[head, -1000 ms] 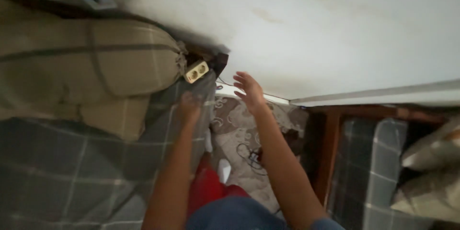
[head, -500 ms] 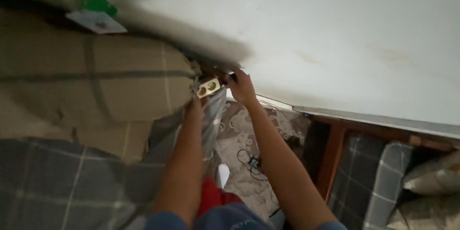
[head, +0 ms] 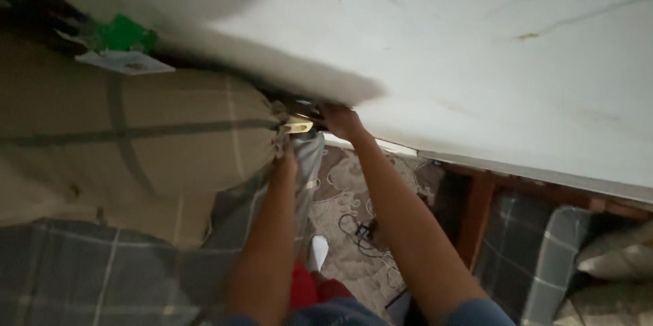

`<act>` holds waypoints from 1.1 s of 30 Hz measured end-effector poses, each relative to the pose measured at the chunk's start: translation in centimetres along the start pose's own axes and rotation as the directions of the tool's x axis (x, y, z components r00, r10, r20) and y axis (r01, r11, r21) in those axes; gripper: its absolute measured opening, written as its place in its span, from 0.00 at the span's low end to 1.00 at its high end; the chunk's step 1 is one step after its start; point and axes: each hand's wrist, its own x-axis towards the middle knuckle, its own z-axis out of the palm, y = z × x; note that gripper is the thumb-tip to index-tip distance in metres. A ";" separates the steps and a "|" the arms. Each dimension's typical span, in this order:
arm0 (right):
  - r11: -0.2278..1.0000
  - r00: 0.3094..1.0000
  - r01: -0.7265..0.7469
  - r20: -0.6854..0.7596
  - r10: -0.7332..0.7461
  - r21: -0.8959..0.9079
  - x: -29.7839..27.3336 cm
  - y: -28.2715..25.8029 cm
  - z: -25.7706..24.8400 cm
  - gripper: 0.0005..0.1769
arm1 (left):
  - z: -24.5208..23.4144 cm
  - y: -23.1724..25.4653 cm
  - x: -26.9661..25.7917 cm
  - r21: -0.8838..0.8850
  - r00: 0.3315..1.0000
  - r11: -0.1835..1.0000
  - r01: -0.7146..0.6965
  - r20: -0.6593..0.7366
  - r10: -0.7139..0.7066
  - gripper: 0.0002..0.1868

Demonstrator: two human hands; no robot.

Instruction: Tidying a bedroom by arranging bedding, folding clothes, and managing electronic cables.

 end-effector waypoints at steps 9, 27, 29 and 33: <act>0.944 0.935 0.305 -0.146 -0.322 -0.126 4.4 0.0 2.6 0.37 | 0.0 0.9 2.6 0.684 0.908 0.635 -0.360 0.100 0.407 0.48; 0.981 0.987 -0.011 0.157 -0.020 0.195 3.5 -2.3 -0.9 0.29 | 3.2 3.5 3.8 -0.981 0.853 -0.173 0.086 -0.017 0.521 0.31; 0.988 0.990 0.130 0.066 -0.124 -0.086 3.3 -2.5 -0.3 0.30 | 4.7 0.4 5.8 -0.816 0.897 -0.492 0.303 0.070 0.437 0.32; 0.993 0.990 -0.042 0.127 0.055 -0.106 3.4 -1.8 0.2 0.31 | 1.2 0.2 5.2 -0.158 0.337 -0.351 0.923 -0.111 0.935 0.43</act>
